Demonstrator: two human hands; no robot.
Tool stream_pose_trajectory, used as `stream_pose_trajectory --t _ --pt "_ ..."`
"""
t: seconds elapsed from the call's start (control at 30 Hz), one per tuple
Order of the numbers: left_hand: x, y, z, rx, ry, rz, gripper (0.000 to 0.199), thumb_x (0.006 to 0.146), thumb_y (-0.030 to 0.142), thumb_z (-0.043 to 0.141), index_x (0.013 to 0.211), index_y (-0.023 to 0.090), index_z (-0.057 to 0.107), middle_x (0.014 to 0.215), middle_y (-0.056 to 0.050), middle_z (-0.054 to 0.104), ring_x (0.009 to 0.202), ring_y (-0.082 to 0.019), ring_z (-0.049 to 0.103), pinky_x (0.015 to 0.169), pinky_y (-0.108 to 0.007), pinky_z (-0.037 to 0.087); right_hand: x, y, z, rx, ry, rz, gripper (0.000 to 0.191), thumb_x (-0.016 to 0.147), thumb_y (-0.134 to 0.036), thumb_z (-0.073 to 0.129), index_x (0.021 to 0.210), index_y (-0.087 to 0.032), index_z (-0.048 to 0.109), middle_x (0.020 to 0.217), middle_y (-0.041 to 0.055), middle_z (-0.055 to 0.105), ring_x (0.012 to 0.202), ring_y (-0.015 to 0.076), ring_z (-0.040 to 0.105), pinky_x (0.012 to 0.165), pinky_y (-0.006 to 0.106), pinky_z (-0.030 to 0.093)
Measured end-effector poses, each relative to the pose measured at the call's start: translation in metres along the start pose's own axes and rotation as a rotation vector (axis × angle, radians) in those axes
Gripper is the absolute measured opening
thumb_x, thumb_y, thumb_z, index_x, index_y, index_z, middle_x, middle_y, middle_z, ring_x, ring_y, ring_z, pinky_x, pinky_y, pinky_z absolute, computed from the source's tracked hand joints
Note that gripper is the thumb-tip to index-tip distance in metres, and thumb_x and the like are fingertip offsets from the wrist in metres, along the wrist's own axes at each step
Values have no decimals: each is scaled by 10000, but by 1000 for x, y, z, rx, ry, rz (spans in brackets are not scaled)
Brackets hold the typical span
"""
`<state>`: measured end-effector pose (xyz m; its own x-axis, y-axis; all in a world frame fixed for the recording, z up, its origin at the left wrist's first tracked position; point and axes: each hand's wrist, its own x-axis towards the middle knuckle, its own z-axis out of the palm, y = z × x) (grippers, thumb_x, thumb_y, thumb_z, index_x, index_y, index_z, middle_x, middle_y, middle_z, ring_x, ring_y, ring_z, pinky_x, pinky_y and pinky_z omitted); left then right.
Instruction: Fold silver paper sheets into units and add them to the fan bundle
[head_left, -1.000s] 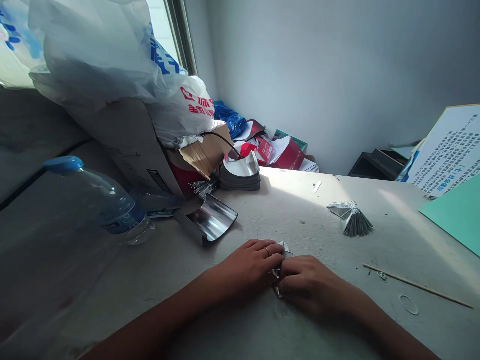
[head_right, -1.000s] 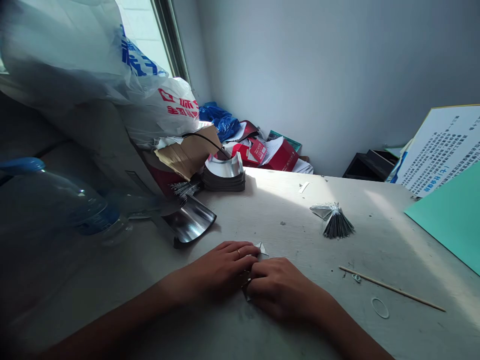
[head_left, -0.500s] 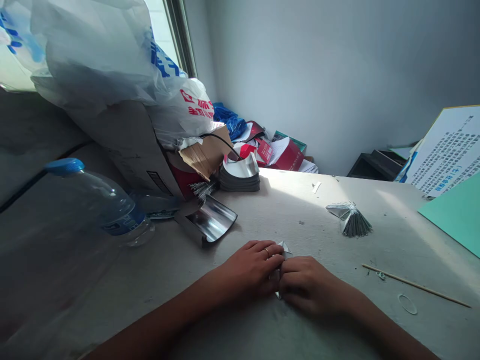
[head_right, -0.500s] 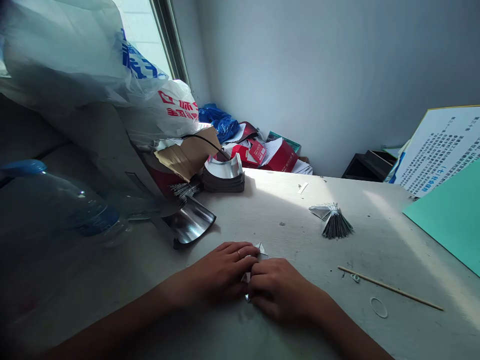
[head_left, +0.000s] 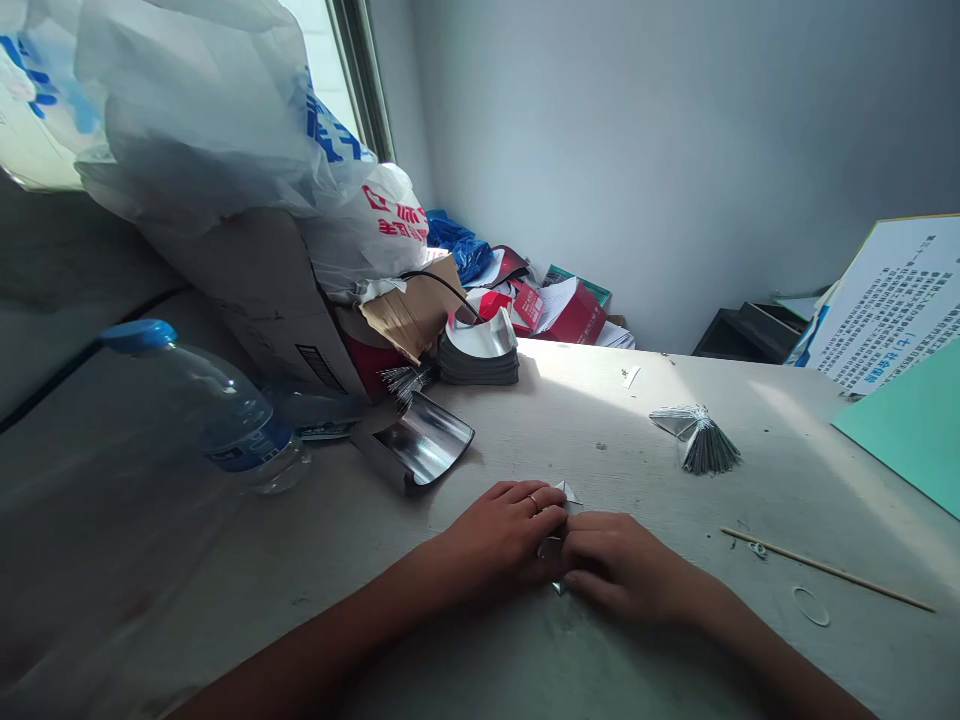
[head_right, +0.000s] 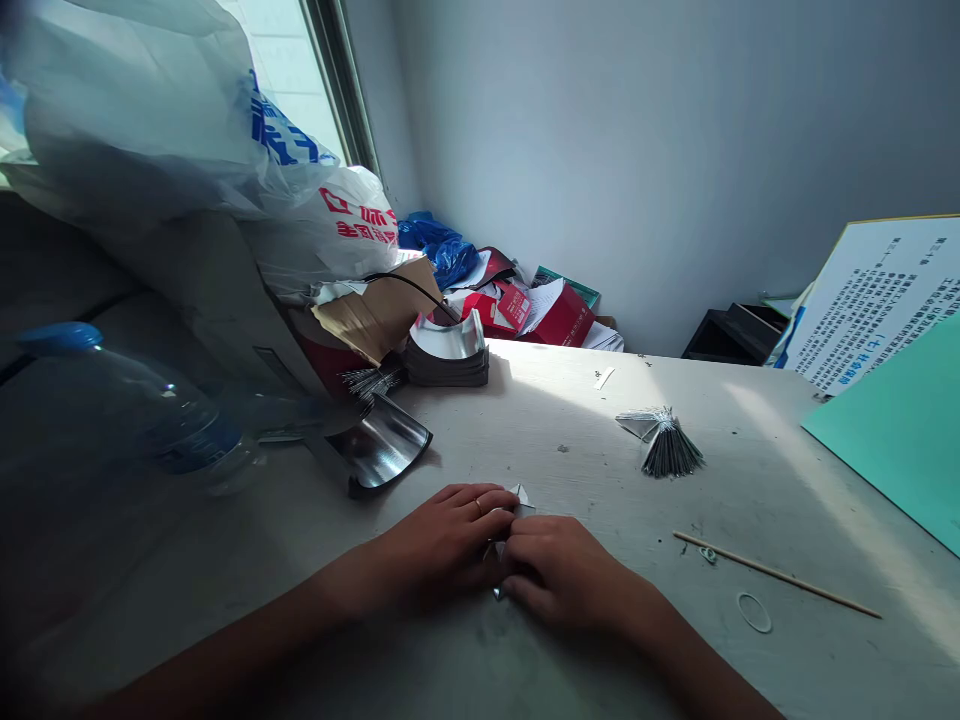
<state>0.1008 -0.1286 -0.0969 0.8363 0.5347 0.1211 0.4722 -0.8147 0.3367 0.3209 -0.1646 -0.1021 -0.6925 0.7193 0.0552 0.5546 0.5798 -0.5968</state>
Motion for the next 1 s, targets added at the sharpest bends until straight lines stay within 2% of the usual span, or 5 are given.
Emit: stream_pose_trajectory --t 0.23,0.4,0.57,1.0 --pt "1 -1 -2 6 -6 11 302 932 434 623 1150 227 589 1404 -84 572 1314 -295 524 1053 -413 428 -1 -3 0 -17 -5 36 69 834 -125 571 825 -193 560 887 -4 644 838 150 583 772 272 415" --pt "1 -2 -2 4 -28 16 384 873 437 695 1171 226 576 1432 -93 549 1334 -313 505 1064 -426 422 1 -4 4 -17 43 88 67 806 -140 605 805 -193 564 854 -16 639 788 137 560 711 253 383" --pt "0 -1 -1 15 -50 6 411 883 428 686 1220 234 556 1451 -94 532 1351 -308 489 1081 -433 410 2 -6 2 -7 49 142 75 817 -181 633 784 -191 566 832 -19 636 754 133 545 660 244 351" --pt "-1 -4 4 16 -9 21 443 878 465 684 1236 238 558 1445 -89 536 1361 -315 479 1083 -431 415 0 -3 2 3 48 117 92 832 -168 633 794 -194 553 862 -23 633 794 138 544 699 255 346"
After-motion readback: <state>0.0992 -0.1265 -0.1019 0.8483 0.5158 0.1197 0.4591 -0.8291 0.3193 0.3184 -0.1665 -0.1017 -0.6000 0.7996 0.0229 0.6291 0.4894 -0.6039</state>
